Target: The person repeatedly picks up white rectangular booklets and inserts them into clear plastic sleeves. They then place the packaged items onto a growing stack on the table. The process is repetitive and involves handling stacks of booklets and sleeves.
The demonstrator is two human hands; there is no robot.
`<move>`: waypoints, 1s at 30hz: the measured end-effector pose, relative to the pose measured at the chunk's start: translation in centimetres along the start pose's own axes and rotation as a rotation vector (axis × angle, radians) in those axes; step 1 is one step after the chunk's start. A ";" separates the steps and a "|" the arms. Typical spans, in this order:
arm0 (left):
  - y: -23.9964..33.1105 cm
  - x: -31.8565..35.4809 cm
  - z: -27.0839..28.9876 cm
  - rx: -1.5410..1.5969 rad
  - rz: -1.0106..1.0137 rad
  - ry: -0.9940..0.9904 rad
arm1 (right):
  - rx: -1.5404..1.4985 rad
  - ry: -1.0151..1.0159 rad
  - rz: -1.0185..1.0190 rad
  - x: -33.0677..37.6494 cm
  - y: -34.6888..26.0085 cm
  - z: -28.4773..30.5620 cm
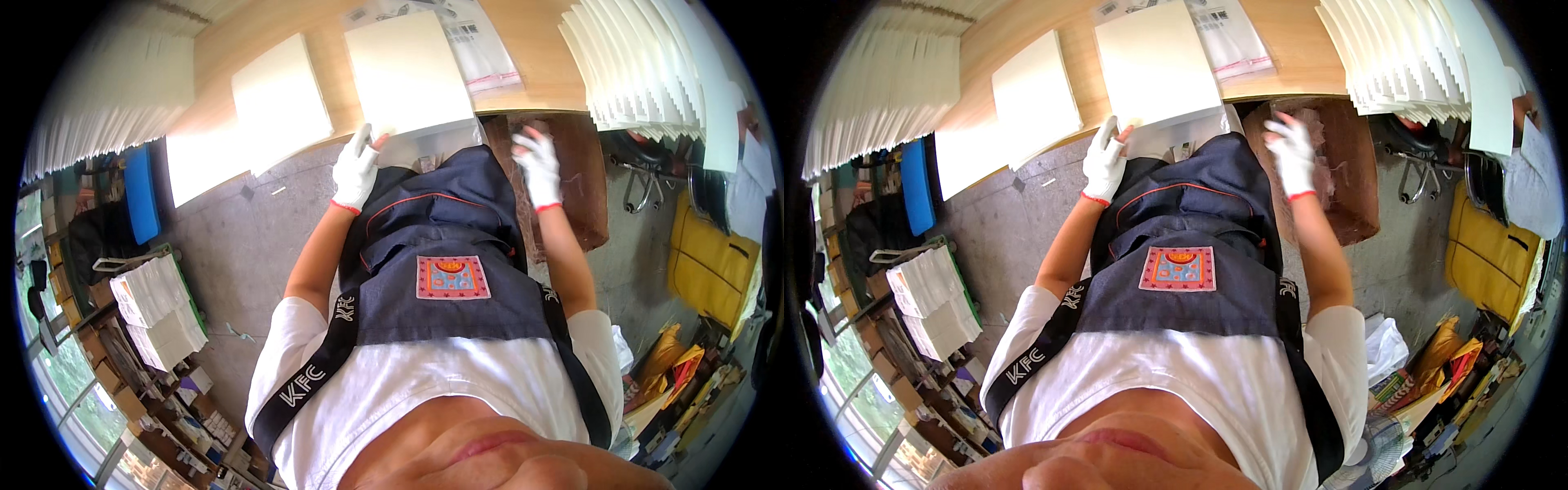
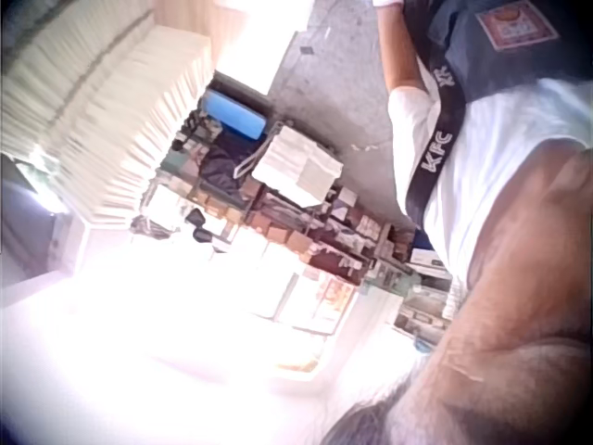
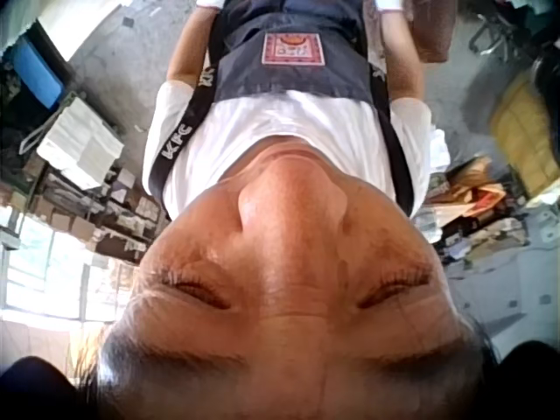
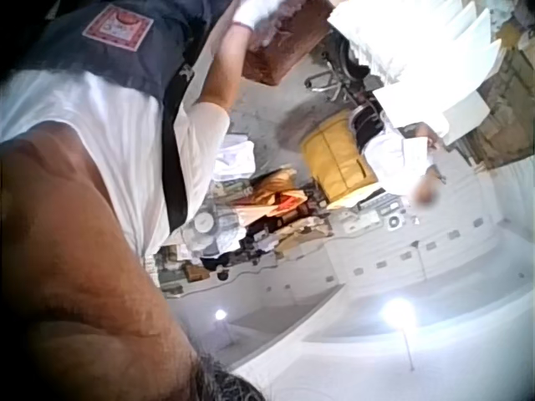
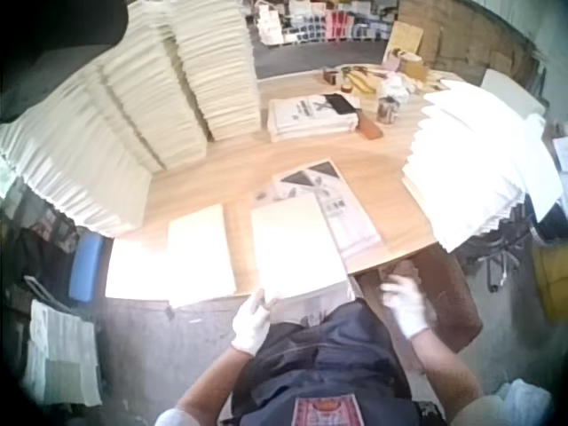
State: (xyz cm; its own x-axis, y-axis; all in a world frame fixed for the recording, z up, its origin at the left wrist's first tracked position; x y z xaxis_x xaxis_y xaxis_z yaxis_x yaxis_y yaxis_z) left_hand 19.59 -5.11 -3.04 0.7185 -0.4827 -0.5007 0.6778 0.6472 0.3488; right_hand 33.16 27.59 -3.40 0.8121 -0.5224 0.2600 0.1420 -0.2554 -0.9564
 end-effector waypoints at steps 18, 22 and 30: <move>1.3 0.0 -4.0 1.408 1.236 0.351 | 0.539 0.023 -0.029 -3.2 0.1 -8.7; 3.1 -3.2 1.1 1.149 0.995 0.225 | 0.208 -0.268 -0.276 -2.9 -0.4 -8.5; -5.3 -2.4 11.6 0.781 0.833 0.583 | 0.233 -0.652 -0.136 -2.3 -3.7 -23.5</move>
Point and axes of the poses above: each hand's wrist, its own x-axis away from the middle knuckle, its own z-axis out of the back of the hand, y = z × x, the point moved 1 cm from there along -x, towards the middle knuckle, and after that the axes turned 1 degree about -x, right-handed, at the moved point
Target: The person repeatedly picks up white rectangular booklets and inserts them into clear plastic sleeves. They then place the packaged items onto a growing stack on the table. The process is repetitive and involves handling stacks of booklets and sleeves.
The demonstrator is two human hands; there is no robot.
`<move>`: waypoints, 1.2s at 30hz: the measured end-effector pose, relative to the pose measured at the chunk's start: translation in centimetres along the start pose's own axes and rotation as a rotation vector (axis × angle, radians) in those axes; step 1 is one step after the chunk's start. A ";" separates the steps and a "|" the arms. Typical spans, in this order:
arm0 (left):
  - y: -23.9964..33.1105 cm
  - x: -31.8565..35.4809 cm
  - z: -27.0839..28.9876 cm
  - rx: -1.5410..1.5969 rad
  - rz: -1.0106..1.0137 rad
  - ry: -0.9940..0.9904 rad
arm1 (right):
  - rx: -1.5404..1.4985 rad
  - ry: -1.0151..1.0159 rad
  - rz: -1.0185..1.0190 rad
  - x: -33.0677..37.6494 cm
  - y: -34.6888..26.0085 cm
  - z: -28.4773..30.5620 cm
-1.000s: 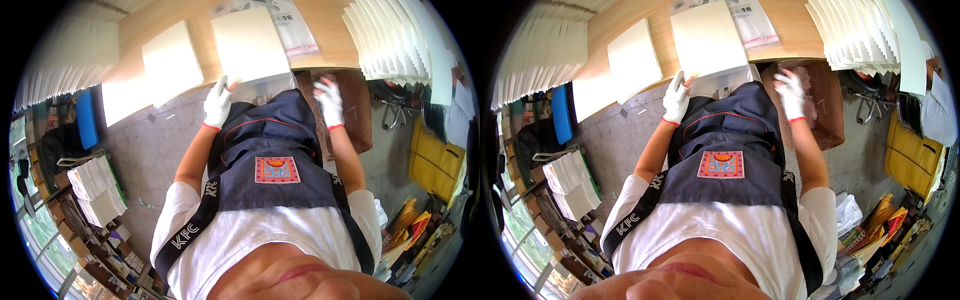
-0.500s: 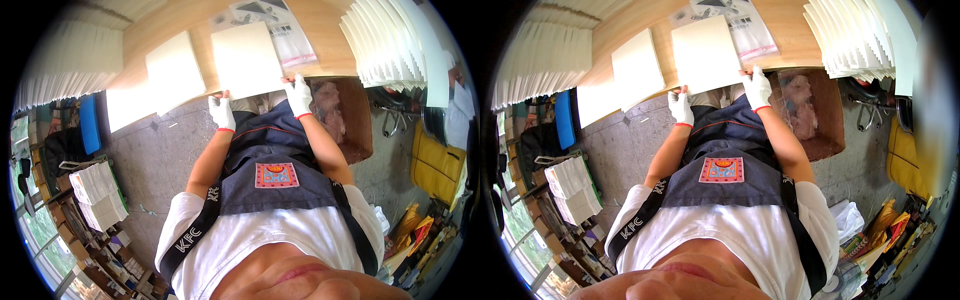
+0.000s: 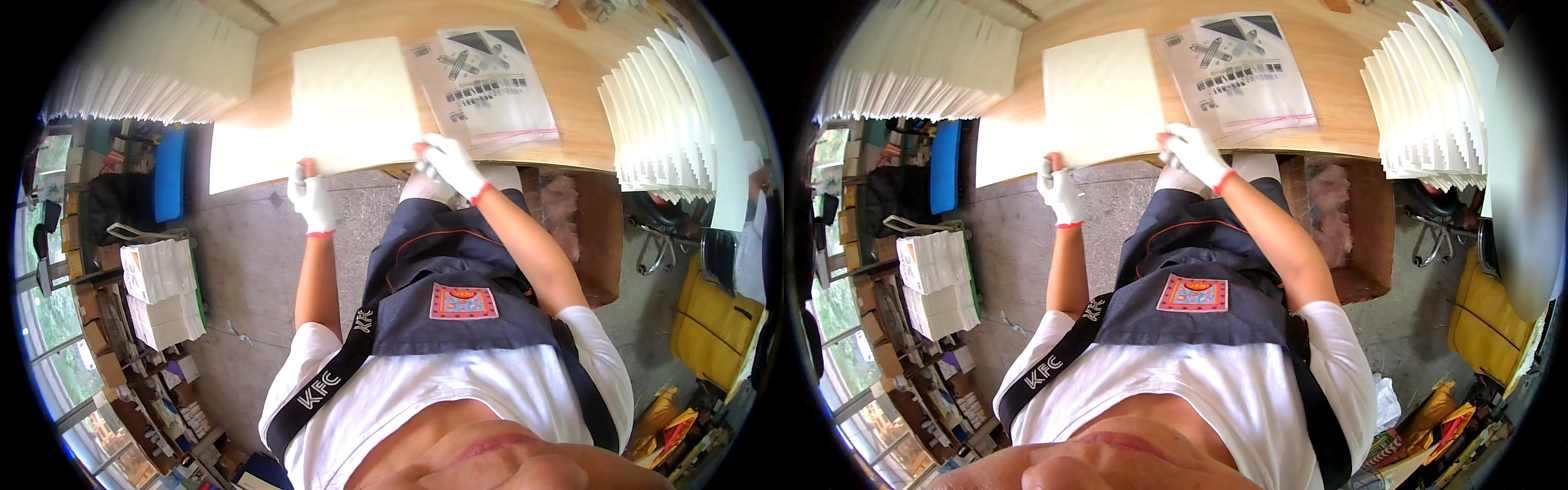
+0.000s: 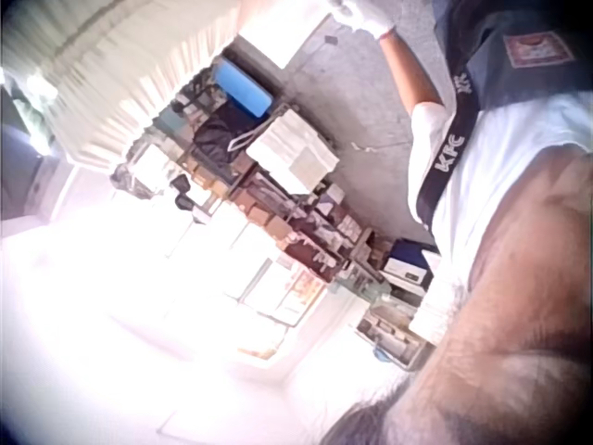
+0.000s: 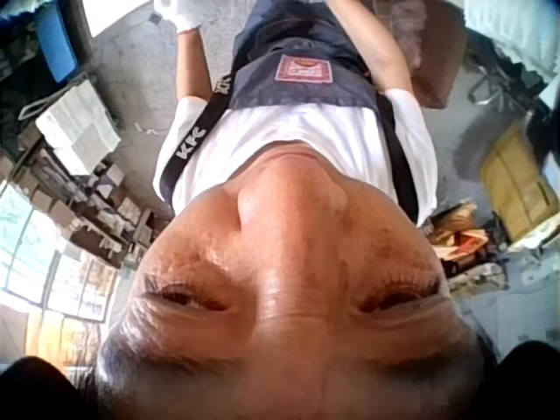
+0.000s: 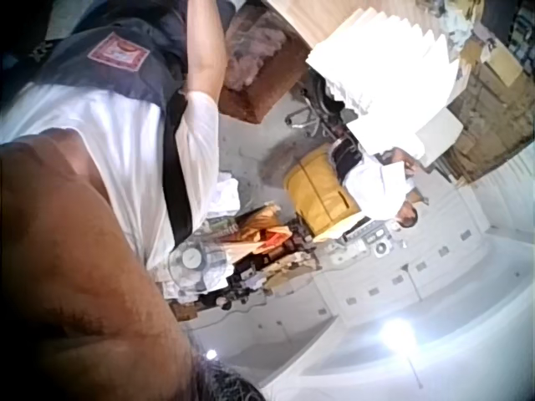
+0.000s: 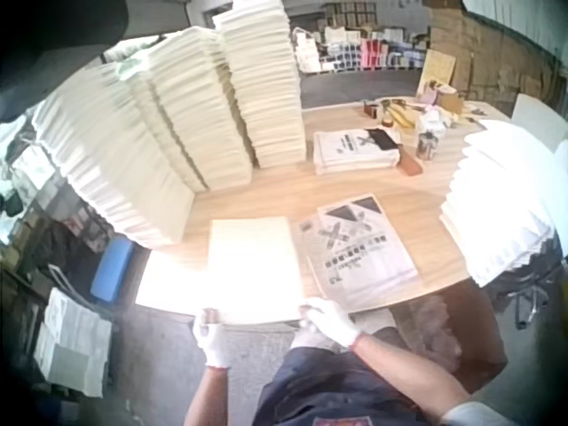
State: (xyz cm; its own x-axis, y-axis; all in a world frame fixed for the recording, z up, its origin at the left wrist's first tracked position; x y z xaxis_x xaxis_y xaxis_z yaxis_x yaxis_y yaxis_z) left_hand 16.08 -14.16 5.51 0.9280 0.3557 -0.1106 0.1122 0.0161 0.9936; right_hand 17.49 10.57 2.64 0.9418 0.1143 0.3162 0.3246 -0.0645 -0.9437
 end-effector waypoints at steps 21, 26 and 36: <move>-3.9 1.8 0.7 -0.455 -0.766 -0.124 | -0.510 1.037 0.408 27.5 -7.8 24.4; -3.2 3.9 -4.2 -0.406 -0.714 -0.359 | -0.549 1.064 0.355 30.9 -14.4 31.4; -2.6 5.5 -6.1 -0.474 -0.828 -0.426 | -0.065 0.936 0.104 27.8 -20.6 34.8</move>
State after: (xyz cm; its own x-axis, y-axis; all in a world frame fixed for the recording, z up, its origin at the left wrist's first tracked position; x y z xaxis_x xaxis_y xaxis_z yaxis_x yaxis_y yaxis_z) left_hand 18.75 -6.54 2.42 0.6835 -0.2916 -0.6692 0.7047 0.5025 0.5009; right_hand 33.94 49.60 27.41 0.6444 -0.7362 0.2071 0.2127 -0.0875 -0.9732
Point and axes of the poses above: each hand's wrist, its own x-axis away from the middle knuckle, its own z-axis out of the back of the hand, y = z × x, the point moved 1 cm from there along -x, towards the middle knuckle, and after that the axes turned 1 degree about -x, right-handed, at the moved point
